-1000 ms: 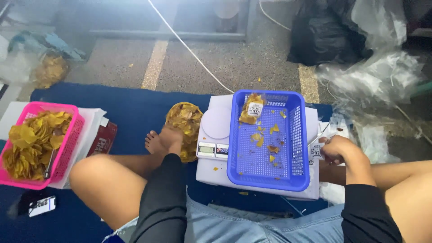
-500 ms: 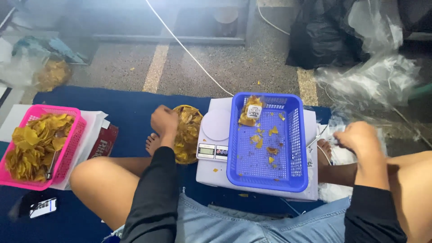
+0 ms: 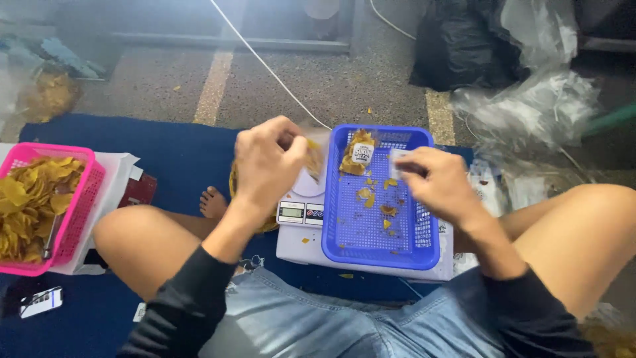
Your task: The person is manually packing chips from a blue basket into small plastic bags, then weighing each bag on a digital scale.
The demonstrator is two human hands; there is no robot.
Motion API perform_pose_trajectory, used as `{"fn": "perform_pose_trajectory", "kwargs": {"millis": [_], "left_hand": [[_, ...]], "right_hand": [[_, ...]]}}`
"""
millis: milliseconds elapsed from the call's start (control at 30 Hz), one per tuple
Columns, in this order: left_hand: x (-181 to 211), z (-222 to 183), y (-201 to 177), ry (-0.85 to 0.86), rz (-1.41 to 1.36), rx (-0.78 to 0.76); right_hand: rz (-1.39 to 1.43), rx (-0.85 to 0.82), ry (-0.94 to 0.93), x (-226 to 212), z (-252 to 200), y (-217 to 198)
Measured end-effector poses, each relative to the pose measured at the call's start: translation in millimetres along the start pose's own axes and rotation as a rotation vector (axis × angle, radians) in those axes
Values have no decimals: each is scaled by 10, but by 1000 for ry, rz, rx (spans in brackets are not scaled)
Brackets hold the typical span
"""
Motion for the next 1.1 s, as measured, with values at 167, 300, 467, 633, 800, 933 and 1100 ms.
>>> {"fn": "perform_pose_trajectory", "kwargs": {"millis": [167, 300, 467, 633, 800, 933, 1100], "left_hand": [[274, -202, 588, -22, -310, -55], [277, -319, 930, -46, -474, -119], [-19, -275, 911, -27, -726, -83], [-130, -242, 1084, -63, -914, -300], [62, -484, 1512, -260, -1425, -706], [-195, -469, 1909, -332, -1555, -645], [-218, -363, 1780, -271, -1603, -486]], "right_hand": [[86, -179, -51, -252, 65, 726], [581, -246, 215, -570, 92, 1035], [369, -164, 58, -279, 54, 1066], [564, -197, 97, -280, 87, 705], [332, -231, 109, -136, 131, 479], [437, -209, -14, 87, 124, 421], [431, 71, -46, -13, 62, 94]]}}
Point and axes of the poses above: each hand's wrist, its own z-axis towards the middle knuckle, its own y-axis out of the palm, x = y × z, the point moved 3 cm from there along z, towards the middle knuckle, and after that the axes turned 14 degrees about -x, right-handed, at the moved point
